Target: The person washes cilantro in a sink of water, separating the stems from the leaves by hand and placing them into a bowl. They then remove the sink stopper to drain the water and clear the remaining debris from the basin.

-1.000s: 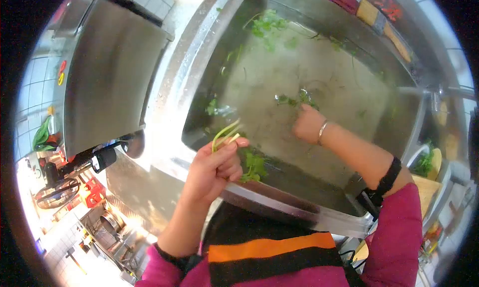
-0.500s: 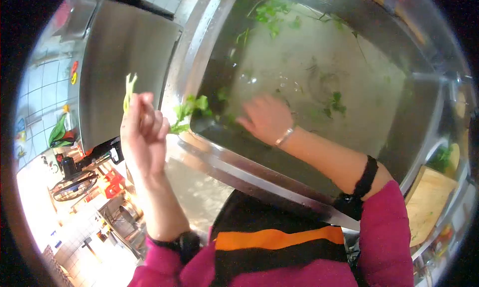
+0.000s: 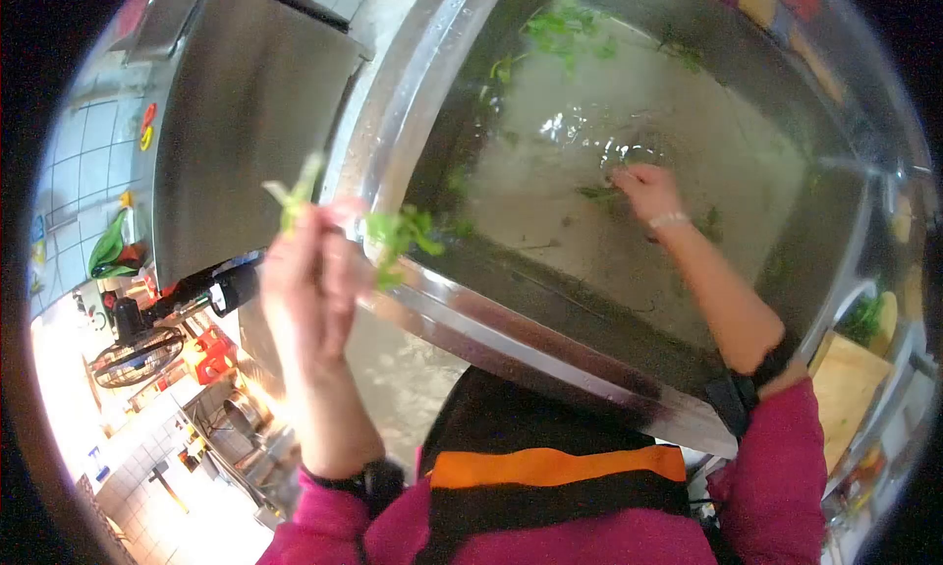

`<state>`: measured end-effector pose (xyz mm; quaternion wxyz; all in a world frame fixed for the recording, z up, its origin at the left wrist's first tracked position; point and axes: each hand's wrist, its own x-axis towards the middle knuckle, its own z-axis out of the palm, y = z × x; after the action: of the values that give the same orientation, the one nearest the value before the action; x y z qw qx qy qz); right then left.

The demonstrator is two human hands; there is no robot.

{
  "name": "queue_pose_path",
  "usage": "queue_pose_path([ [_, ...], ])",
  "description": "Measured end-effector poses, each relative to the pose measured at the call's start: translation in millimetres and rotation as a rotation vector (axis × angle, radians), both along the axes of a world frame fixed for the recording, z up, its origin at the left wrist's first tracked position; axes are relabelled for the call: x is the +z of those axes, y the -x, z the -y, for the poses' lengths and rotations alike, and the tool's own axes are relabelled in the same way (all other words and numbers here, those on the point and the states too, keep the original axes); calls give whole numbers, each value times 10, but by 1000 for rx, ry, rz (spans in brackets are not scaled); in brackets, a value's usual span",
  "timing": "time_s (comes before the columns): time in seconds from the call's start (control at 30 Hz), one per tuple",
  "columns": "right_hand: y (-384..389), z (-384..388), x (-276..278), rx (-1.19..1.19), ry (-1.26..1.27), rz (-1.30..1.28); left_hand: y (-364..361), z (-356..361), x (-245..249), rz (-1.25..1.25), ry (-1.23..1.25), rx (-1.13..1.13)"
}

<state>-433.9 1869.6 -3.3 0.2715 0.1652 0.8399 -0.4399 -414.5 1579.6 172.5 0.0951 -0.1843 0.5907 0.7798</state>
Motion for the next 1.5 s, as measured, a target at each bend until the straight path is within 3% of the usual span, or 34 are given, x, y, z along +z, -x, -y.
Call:
queue_pose_path([
  [0.1, -280, 105, 365, 245, -76, -664, -173, -366, -187, 142, 285, -380],
  [0.13, -328, 161, 514, 426, -121, -762, -242, -596, -235, 298, 323, -331],
  [0.17, -374, 231, 651, 610, -162, -856, -327, -732, -303, 288, 337, -370],
  [0.37, -577, 574, 919, 802, -155, -921, -476, -888, -545, 183, 315, -392],
  [0.47, -462, 647, 944, 884, -88, -816, -461, -756, -483, 163, 240, -85],
  [0.53, -317, 759, 809, 881, -157, -825, -363, -555, -370, -73, 83, 41],
  [0.6, -152, 930, 541, 865, -204, -910, -222, -379, -168, -259, 294, 176],
  [0.67, 14, 1148, 300, 839, -183, -990, -152, -231, 41, -348, 217, 253],
  [0.73, 153, 1305, 154, 1095, -85, -983, -128, -153, 132, -342, 232, 236],
  [0.77, 201, 1311, 40, 1090, -82, -979, -126, -143, 161, -310, 247, 237],
  [0.83, 269, 1214, -86, 1229, -357, -726, -120, -123, 85, -292, 163, 211],
  [0.9, 291, 855, -11, 1059, -540, -334, -130, -137, -40, -266, -50, 144],
  [0.97, 141, 406, -18, 719, -599, -217, -186, -288, -118, -167, -139, 176],
  [1.0, 107, 260, 40, 708, -620, -211, -218, -313, -196, -167, -220, 145],
  [1.07, -69, -39, 267, 652, -121, -57, -245, -513, -263, -106, -153, 148],
  [1.1, -187, -110, 380, 627, -145, -46, -263, -620, -282, -82, -69, 138],
  [1.17, -464, -120, 618, 329, -79, -290, -318, -799, -263, 153, 68, -105],
  [1.2, -555, -98, 750, 316, -93, -291, -314, -870, -267, 265, 130, -270],
  [1.27, -712, -3, 953, 229, -60, -388, -352, -972, -481, 235, 138, -400],
  [1.3, -778, 33, 995, 206, -66, -385, -364, -1030, -556, 212, 153, -521],
  [1.37, -898, 115, 1058, 383, -180, -496, -344, -1120, -595, 276, 214, -595],
  [1.47, -1037, 196, 1145, 463, -260, -461, -284, -1257, -622, 536, -246, -543],
  [1.5, -1068, 191, 1130, 432, -287, -450, -260, -1277, -659, 537, -256, -584],
])
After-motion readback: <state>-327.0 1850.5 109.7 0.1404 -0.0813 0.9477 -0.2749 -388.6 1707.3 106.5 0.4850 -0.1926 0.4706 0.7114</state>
